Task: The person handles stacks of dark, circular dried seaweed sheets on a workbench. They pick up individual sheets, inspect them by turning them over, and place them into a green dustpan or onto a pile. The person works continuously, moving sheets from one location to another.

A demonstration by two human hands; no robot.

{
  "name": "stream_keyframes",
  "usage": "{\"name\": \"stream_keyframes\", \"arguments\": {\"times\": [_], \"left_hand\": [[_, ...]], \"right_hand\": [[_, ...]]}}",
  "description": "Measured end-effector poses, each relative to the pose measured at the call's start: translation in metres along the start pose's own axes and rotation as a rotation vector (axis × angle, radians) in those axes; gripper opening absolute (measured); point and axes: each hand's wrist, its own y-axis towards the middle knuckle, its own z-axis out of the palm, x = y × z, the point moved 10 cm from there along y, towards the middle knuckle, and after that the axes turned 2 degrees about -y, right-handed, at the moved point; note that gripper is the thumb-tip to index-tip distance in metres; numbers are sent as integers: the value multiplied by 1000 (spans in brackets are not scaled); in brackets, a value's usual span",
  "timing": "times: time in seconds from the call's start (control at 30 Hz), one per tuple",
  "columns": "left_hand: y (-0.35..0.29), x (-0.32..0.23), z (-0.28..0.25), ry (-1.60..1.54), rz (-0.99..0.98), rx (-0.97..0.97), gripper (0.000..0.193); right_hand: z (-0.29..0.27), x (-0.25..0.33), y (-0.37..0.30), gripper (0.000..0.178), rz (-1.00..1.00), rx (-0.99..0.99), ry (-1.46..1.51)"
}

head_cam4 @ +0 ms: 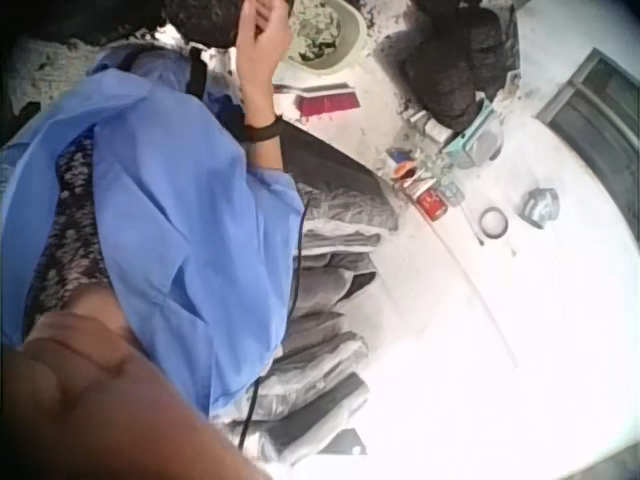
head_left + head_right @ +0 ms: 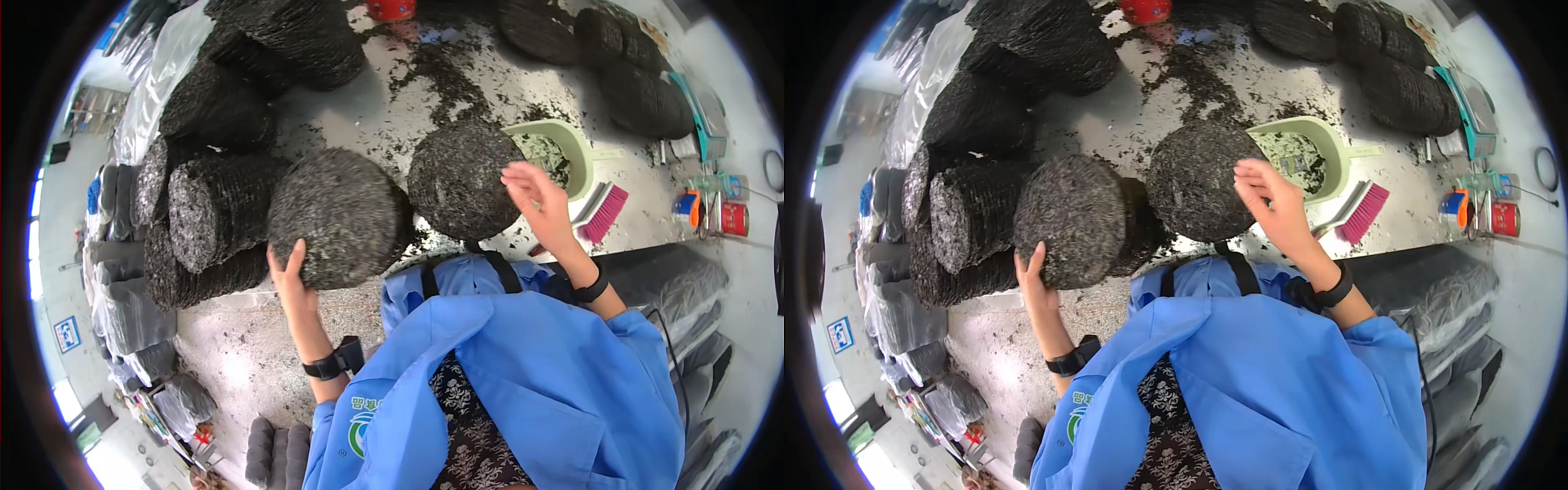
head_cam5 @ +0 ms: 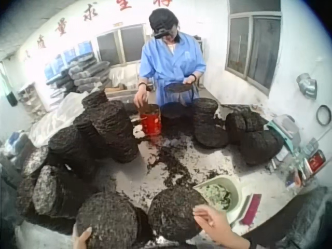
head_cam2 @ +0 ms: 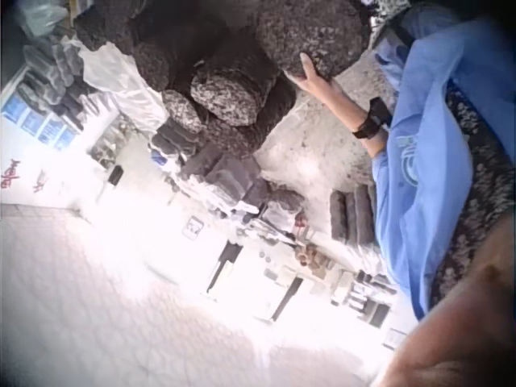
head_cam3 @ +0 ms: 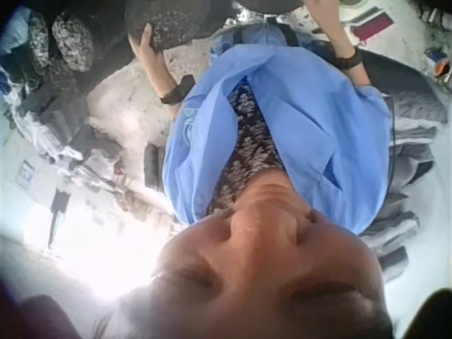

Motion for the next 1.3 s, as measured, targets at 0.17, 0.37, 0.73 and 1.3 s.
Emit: {"name": "stream_keyframes", "arguments": {"times": [0.17,0.37,0.73,1.3], "left_hand": [[-14,-39,33,1164,780,-61,48],[-12,13,80,1418,579,191,34],[-53,-16,175,543,468,471,38],[-91,35,246,-258,-147,965,66]], "right_hand": [[60,32,-25,67,-488,339,-940],[79,-1,-29,67,-549,408,-1225],[58,25,-27,25,-816,219,-1200],[35,53,-4,75,-185,97,-137]]}}
